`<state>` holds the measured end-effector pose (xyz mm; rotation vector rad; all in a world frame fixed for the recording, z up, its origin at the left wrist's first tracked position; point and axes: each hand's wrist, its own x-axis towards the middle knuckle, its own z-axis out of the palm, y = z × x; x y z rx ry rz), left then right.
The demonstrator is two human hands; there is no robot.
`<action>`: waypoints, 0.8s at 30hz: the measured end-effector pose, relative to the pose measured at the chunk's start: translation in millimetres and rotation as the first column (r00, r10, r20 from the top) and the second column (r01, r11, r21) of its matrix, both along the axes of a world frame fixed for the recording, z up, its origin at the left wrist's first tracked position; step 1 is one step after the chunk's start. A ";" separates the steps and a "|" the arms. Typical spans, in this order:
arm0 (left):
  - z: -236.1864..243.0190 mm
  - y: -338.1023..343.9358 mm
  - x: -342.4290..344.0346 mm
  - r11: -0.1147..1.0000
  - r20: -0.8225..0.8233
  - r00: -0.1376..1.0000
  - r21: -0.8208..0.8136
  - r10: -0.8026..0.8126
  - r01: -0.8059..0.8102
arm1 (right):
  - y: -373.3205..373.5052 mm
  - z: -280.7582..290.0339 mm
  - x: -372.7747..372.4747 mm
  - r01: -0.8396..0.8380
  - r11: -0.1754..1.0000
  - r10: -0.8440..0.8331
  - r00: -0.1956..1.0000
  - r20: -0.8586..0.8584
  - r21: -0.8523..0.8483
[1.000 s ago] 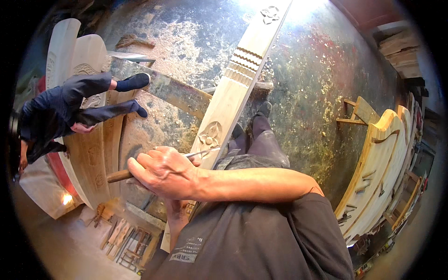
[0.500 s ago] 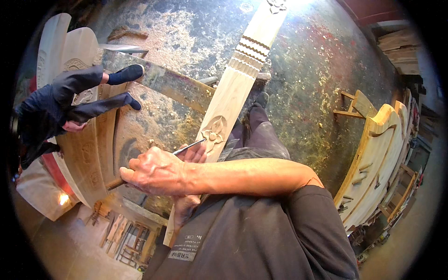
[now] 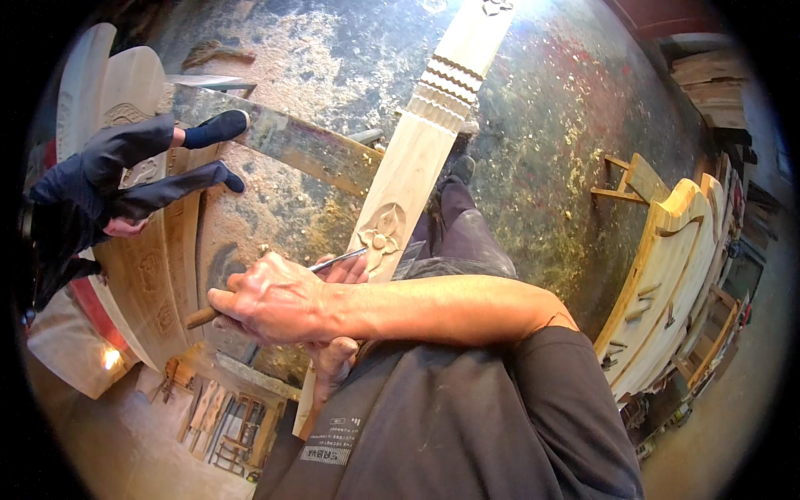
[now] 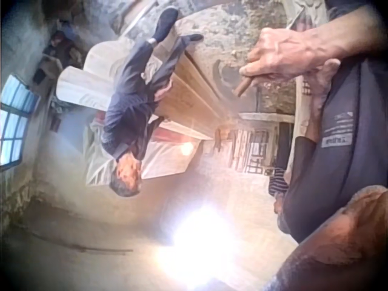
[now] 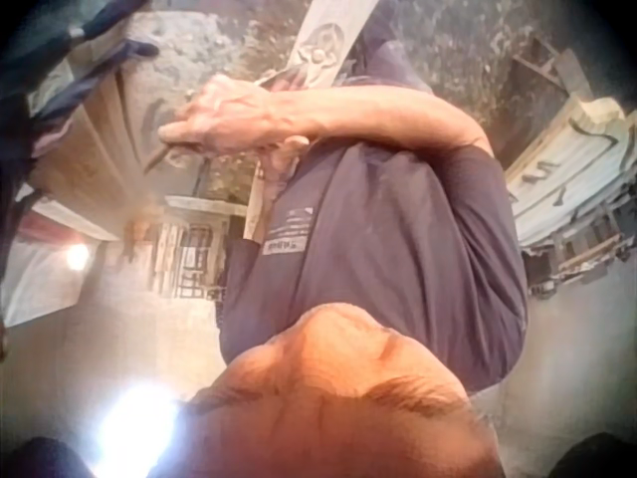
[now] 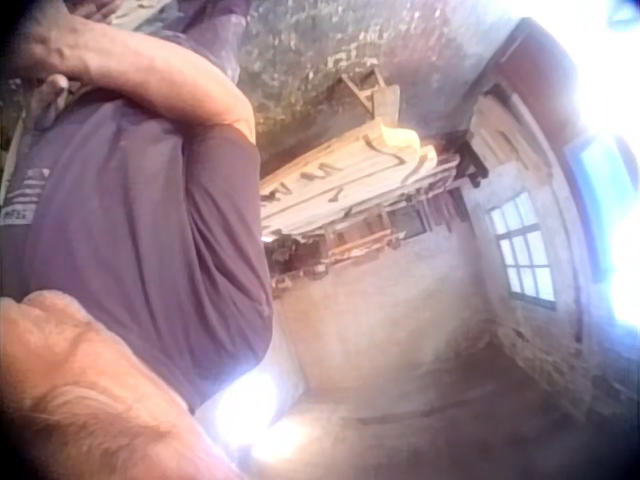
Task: The person carves a decorative floral pattern into a long wood beam using a chisel and a wooden mallet while another person holds the beam steady.
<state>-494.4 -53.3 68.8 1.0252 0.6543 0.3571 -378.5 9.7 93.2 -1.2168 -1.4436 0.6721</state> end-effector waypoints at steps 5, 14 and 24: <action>6.9 0.2 3.5 0.998 -0.039 0.999 -0.054 0.036 -0.038 | 0.7 -1.2 -0.4 0.000 1.000 0.000 1.000 0.001 -0.010; 18.6 4.7 10.1 0.993 -0.076 0.996 -0.097 0.054 -0.061 | 1.2 -2.7 1.0 -0.010 1.000 0.010 1.000 -0.013 -0.027; 30.6 6.0 20.9 0.989 -0.162 0.983 -0.107 0.080 -0.098 | 1.4 -4.9 1.3 -0.019 1.000 0.018 0.999 -0.028 -0.007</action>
